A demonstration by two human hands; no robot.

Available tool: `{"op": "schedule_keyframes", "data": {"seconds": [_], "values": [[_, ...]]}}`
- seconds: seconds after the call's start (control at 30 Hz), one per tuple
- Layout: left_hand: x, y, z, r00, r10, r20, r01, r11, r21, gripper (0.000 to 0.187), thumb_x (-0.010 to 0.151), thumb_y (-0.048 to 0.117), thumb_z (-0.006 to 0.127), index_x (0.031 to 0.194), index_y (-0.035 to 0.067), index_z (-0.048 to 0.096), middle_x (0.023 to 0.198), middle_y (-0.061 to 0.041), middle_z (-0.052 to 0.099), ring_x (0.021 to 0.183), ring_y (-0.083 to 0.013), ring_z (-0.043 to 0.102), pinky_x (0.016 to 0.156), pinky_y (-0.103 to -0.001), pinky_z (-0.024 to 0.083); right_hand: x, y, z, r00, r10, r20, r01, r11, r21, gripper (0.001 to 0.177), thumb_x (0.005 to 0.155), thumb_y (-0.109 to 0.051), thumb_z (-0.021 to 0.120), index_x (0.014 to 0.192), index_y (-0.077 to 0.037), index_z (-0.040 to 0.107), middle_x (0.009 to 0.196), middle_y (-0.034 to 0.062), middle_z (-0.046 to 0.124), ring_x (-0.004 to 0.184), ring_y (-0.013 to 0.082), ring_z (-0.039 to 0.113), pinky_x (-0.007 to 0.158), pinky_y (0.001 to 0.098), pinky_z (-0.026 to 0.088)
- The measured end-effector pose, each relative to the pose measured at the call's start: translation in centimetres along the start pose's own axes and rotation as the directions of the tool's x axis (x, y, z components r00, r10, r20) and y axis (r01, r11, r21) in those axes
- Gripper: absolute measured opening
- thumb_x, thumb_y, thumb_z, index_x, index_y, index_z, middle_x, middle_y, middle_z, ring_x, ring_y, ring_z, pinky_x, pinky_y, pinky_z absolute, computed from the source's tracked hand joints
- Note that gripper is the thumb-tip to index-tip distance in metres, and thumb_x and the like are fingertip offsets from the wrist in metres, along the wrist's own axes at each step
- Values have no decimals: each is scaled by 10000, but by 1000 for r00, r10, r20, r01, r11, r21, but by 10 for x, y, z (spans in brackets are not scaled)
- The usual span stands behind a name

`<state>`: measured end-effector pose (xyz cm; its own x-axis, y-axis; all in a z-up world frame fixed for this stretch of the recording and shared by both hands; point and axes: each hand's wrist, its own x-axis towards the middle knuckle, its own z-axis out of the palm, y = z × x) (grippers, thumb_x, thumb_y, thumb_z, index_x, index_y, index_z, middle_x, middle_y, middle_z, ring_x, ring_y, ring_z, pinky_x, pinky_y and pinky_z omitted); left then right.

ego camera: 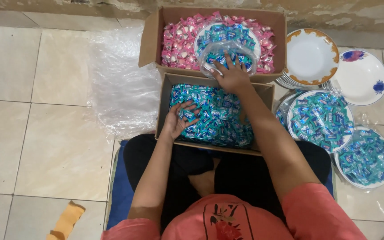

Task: Packing and arranging wrapped candies into boxes and onto plates.

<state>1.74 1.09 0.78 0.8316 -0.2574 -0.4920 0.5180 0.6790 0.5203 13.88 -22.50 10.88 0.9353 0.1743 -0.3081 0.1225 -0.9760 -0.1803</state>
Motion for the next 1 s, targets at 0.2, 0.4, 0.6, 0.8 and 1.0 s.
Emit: {"op": "schedule_keyframes", "data": {"seconds": [0.2,0.4,0.6,0.8,1.0], "values": [[-2,0,-1,999,38,-35,-32,987,157,422,977,12,497,1384,25,607,1264,-121,620,1093,-262,610,969,-453,598,-21,-11,-29,999,-34,-11,34,997,65,683,1024,-766,98,1546,-446,399,1707,52,198,1553,413,183,1263,563,154],[37,3,54,927,366,87,-337,705,624,305,951,-31,595,1233,34,691,1108,-148,634,904,-251,699,618,-285,597,-43,27,-7,896,-165,-412,287,924,255,404,1092,-517,433,1415,-360,616,1568,98,479,1460,478,346,1173,620,307],[121,3,152,803,555,219,-556,565,610,286,933,-12,655,1201,62,721,1125,-189,593,997,-340,697,698,-367,680,-101,46,0,769,9,-640,419,748,514,291,1093,-339,503,1289,-287,712,1370,70,650,1340,321,556,1162,496,380],[114,21,202,931,364,25,-346,859,378,515,1096,478,431,1481,160,555,1674,-202,254,1562,-464,103,1157,-792,37,-123,78,23,853,139,-503,275,700,659,279,1093,-313,499,1271,-231,697,1373,52,648,1365,300,528,1214,509,272],[143,34,142,837,546,-43,-341,580,740,188,929,264,570,973,264,753,709,-18,759,432,-129,638,423,-227,481,-98,96,20,799,223,-558,263,705,659,228,1057,-261,574,1210,-205,733,1188,62,684,1206,336,626,1105,485,422]]}}
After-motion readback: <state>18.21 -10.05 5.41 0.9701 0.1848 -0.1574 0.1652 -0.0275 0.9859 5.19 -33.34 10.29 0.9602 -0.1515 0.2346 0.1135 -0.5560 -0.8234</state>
